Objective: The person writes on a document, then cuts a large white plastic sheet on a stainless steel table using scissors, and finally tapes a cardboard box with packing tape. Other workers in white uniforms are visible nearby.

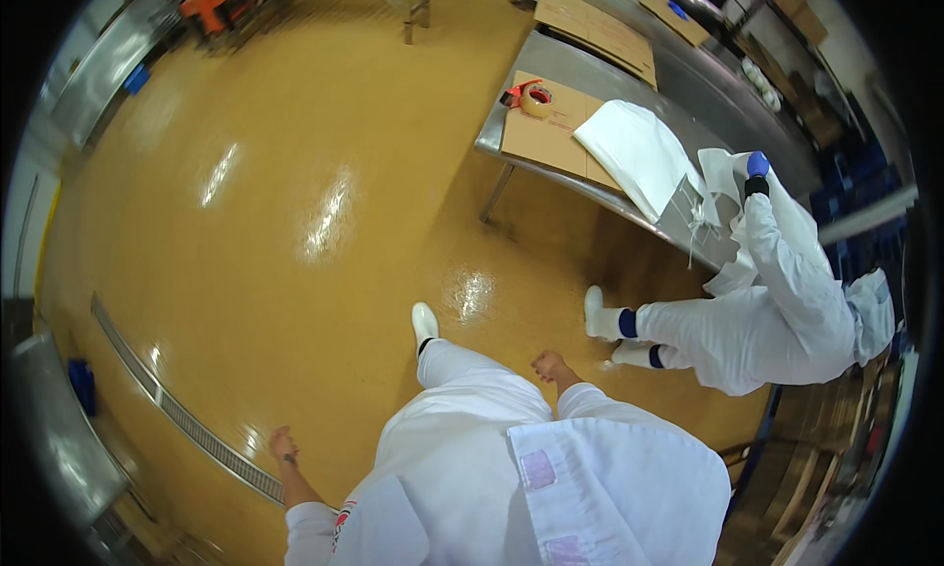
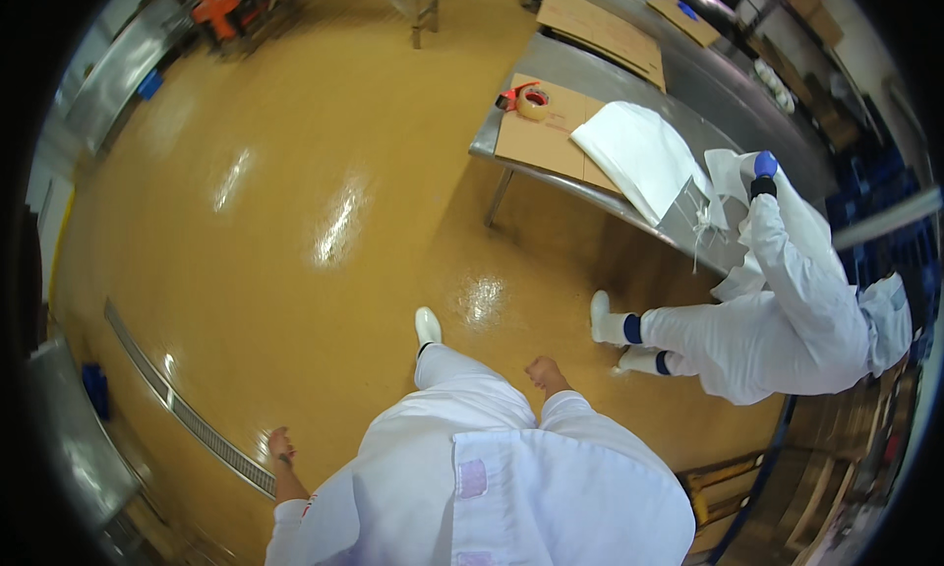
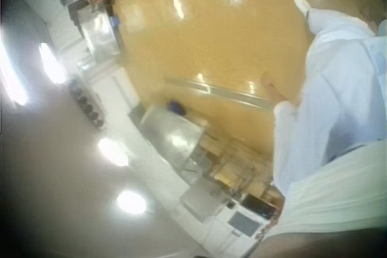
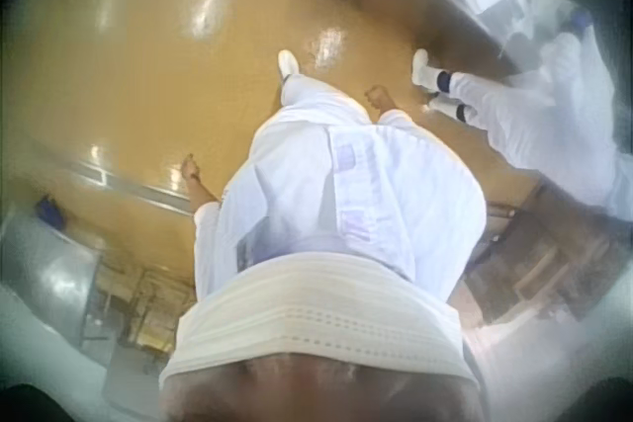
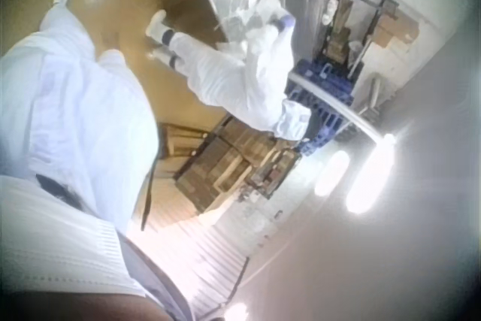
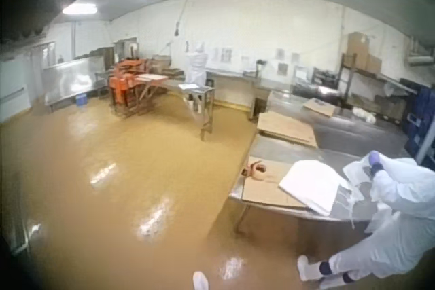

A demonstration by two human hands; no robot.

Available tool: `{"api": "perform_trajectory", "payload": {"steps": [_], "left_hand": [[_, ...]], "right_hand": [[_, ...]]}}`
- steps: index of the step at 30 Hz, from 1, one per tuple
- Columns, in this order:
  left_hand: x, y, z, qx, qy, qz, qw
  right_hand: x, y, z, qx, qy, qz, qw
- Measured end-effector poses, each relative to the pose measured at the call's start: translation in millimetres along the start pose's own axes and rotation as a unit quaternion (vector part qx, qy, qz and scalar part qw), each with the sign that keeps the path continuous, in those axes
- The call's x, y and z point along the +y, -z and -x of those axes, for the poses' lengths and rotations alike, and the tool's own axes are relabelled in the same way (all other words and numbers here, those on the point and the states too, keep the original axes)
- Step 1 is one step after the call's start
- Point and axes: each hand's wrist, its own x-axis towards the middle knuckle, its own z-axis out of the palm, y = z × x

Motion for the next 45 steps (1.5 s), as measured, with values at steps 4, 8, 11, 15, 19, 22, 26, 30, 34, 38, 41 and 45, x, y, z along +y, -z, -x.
{"api": "perform_trajectory", "payload": {"steps": [4,8,11,15,19,22,26,30,34,38,41,45], "left_hand": [[70,-101,-56,-0.163,-0.112,-0.016,0.980],[171,-170,-49,-0.193,-0.134,-0.134,0.963],[250,-201,-63,-0.198,-0.098,-0.165,0.961],[328,-228,-105,-0.211,-0.127,-0.258,0.934],[406,-267,-185,-0.257,-0.182,-0.390,0.865],[499,-311,-246,-0.293,-0.214,-0.470,0.805],[663,-406,-310,-0.338,-0.173,-0.497,0.780],[834,-512,-399,-0.458,0.135,-0.309,0.823],[959,-650,-371,-0.418,-0.173,-0.400,0.797],[912,-800,-191,-0.355,-0.458,-0.297,0.759],[839,-850,-113,-0.400,-0.443,-0.248,0.763],[730,-859,41,-0.410,-0.269,-0.330,0.807]], "right_hand": [[-39,-12,-28,-0.034,-0.014,-0.034,0.999],[-148,45,-107,0.109,0.081,0.006,0.991],[-251,101,-149,0.219,0.192,-0.005,0.957],[-411,168,-123,0.230,0.331,-0.163,0.900],[-503,191,-128,0.315,0.346,-0.207,0.859],[-538,194,-124,0.385,0.248,-0.276,0.845],[-524,221,-104,0.469,0.081,-0.267,0.838],[-479,289,-101,0.546,-0.026,-0.306,0.779],[-390,345,-113,0.583,-0.130,-0.199,0.777],[-322,405,-98,0.519,-0.253,-0.182,0.795],[-280,458,-112,0.427,-0.237,-0.154,0.859],[-158,574,-144,0.367,-0.136,-0.202,0.898]]}}
